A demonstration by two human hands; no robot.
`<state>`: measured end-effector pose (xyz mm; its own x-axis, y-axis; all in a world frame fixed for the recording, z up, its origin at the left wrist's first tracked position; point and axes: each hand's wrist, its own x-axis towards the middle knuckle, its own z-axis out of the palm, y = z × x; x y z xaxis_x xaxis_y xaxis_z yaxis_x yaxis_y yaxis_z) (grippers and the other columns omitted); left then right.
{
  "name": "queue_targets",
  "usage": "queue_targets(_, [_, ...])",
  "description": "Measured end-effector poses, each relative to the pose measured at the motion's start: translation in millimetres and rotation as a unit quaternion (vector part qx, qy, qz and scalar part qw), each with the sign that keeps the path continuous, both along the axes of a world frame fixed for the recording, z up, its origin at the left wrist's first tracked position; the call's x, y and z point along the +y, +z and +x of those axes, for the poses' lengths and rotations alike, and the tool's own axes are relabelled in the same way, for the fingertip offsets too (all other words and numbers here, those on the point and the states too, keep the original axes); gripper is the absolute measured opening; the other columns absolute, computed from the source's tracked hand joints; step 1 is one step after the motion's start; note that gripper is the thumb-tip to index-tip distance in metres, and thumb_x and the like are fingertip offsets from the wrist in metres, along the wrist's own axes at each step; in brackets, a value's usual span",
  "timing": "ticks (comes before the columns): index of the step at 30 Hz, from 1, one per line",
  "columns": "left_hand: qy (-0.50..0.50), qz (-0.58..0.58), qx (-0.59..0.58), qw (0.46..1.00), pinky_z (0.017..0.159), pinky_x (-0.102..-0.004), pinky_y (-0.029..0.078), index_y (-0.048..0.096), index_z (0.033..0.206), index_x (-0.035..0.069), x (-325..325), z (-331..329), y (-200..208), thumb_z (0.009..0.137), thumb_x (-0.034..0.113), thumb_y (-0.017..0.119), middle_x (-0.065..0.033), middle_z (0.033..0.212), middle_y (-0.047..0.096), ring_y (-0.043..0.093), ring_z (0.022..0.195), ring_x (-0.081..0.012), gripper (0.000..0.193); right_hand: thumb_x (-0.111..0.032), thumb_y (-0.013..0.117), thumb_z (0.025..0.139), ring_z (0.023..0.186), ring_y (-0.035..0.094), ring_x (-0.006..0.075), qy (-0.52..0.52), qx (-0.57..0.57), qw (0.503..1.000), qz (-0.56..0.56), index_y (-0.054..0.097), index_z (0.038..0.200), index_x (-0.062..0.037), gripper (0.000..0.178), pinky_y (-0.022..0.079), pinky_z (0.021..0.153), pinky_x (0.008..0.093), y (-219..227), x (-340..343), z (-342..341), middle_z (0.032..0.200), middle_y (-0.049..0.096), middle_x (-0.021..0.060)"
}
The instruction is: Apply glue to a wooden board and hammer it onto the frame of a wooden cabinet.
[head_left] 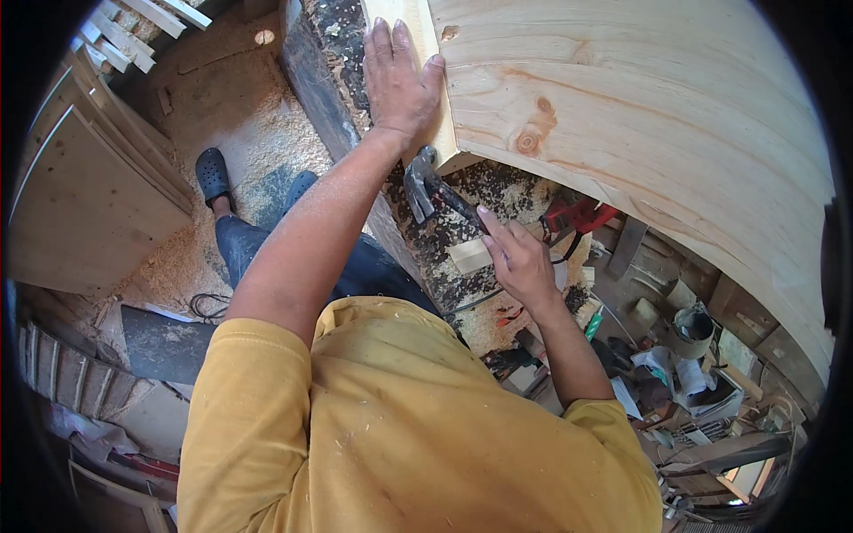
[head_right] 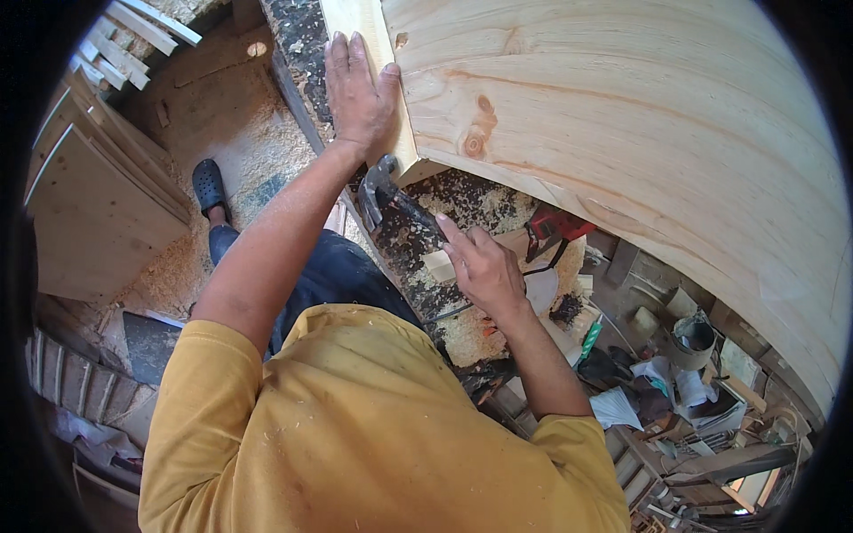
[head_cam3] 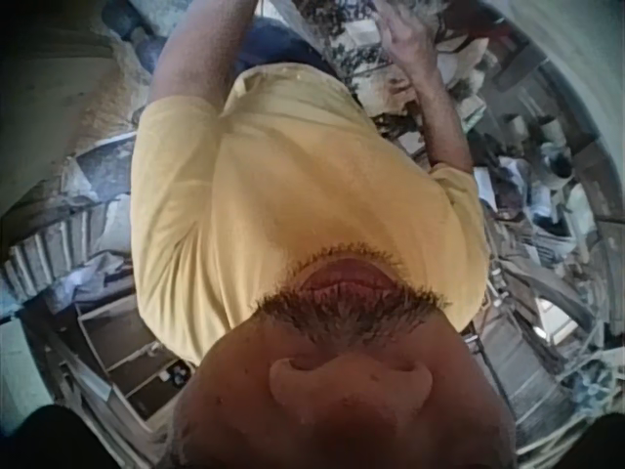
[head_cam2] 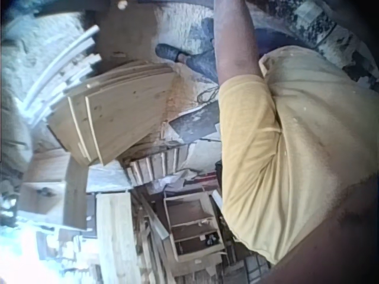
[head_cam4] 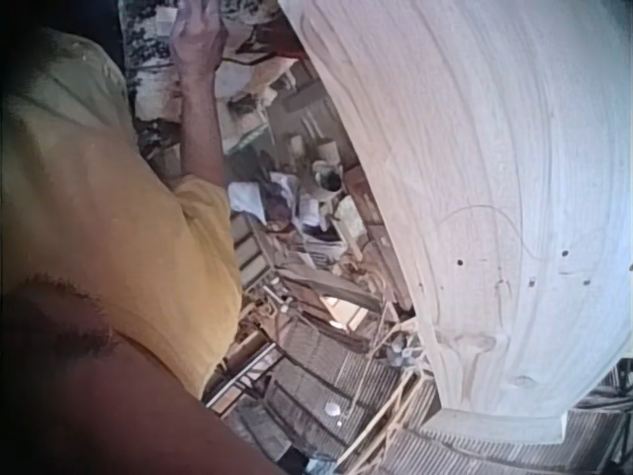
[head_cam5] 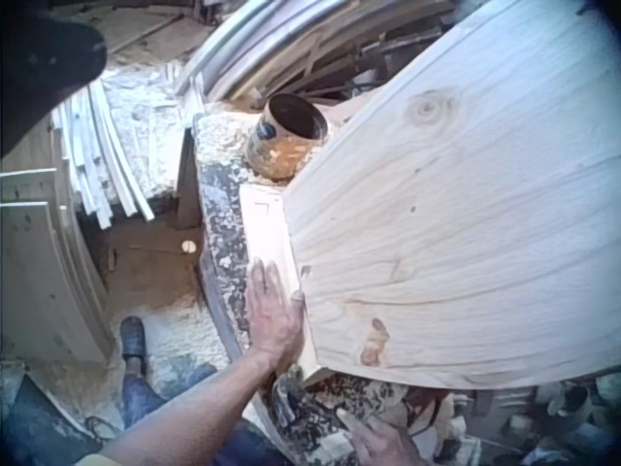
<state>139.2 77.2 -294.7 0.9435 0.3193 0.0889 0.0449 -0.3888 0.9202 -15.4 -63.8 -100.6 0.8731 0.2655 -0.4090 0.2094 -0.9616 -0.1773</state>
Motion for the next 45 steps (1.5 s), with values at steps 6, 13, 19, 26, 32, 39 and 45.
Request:
queue_targets(6, [-0.034,0.035,0.088,0.995,0.115,-0.0444,0.006,0.017,0.144,-0.003,1,-2,18,0.093,0.04,0.041,-0.0227,0.152,0.009,0.002,0.142,-0.0354,0.072,-0.009,0.063,0.083,0.062,0.056,0.0312,0.008,-0.032,0.999,0.031,0.055,0.128,-0.0156,0.047,0.048,0.058,0.0407,0,-1,5,0.072,0.051,0.0126])
queue_targets(13, [-0.046,0.041,0.122,0.991,0.115,-0.0444,0.005,0.013,0.146,-0.002,11,3,27,0.095,0.043,0.034,-0.0206,0.153,0.001,-0.002,0.143,-0.0343,0.071,-0.002,0.061,0.082,0.064,0.056,0.0313,-0.004,-0.001,0.999,0.035,0.056,0.126,-0.0083,0.045,0.046,0.06,0.0383,10,3,10,0.073,0.053,0.0147])
queue_targets(19, [-0.049,0.007,0.091,0.995,0.115,-0.0437,0.005,0.014,0.146,-0.001,10,0,21,0.094,0.04,0.038,-0.0202,0.154,0.003,0.0,0.142,-0.0351,0.071,-0.004,0.061,0.083,0.066,0.057,0.0326,-0.019,0.002,0.998,0.054,0.057,0.125,-0.0108,0.043,0.047,0.06,0.0396,8,7,10,0.077,0.056,0.0159])
queue_targets(26, [-0.066,0.004,0.105,0.992,0.115,-0.0442,0.007,0.016,0.146,-0.001,10,3,18,0.093,0.04,0.041,-0.0201,0.153,0.005,0.002,0.142,-0.0354,0.072,-0.002,0.059,0.083,0.077,0.061,0.0339,-0.046,0.003,0.998,0.049,0.056,0.125,-0.0078,0.042,0.049,0.068,0.0375,7,8,9,0.088,0.061,0.0187])
queue_targets(32, [-0.058,0.019,0.089,0.994,0.115,-0.0435,0.007,0.019,0.145,-0.002,17,9,15,0.092,0.043,0.043,-0.021,0.152,0.01,0.004,0.142,-0.0367,0.074,0.0,0.057,0.084,0.082,0.062,0.0242,-0.105,0.015,0.989,0.102,0.049,0.13,-0.002,0.046,0.049,0.079,0.0324,30,38,14,0.096,0.064,0.015])
queue_targets(39, [-0.057,-0.009,0.03,0.998,0.115,-0.0465,0.008,0.024,0.144,0.002,32,29,8,0.09,0.045,0.046,-0.0182,0.152,0.012,0.006,0.141,-0.0391,0.073,0.006,0.056,0.082,0.071,0.061,0.0252,0.076,-0.063,0.995,0.0,0.042,0.133,0.0054,0.054,0.05,0.064,0.0313,87,119,75,0.089,0.063,0.0178])
queue_targets(45, [-0.075,-0.039,0.04,0.996,0.115,-0.0464,0.009,0.024,0.145,0.003,32,27,4,0.09,0.045,0.046,-0.0175,0.152,0.012,0.006,0.141,-0.0388,0.072,0.009,0.056,0.079,0.066,0.057,0.0285,0.234,-0.103,0.952,-0.168,0.044,0.134,-0.0025,0.058,0.047,0.057,0.0339,108,180,155,0.077,0.056,0.0144])
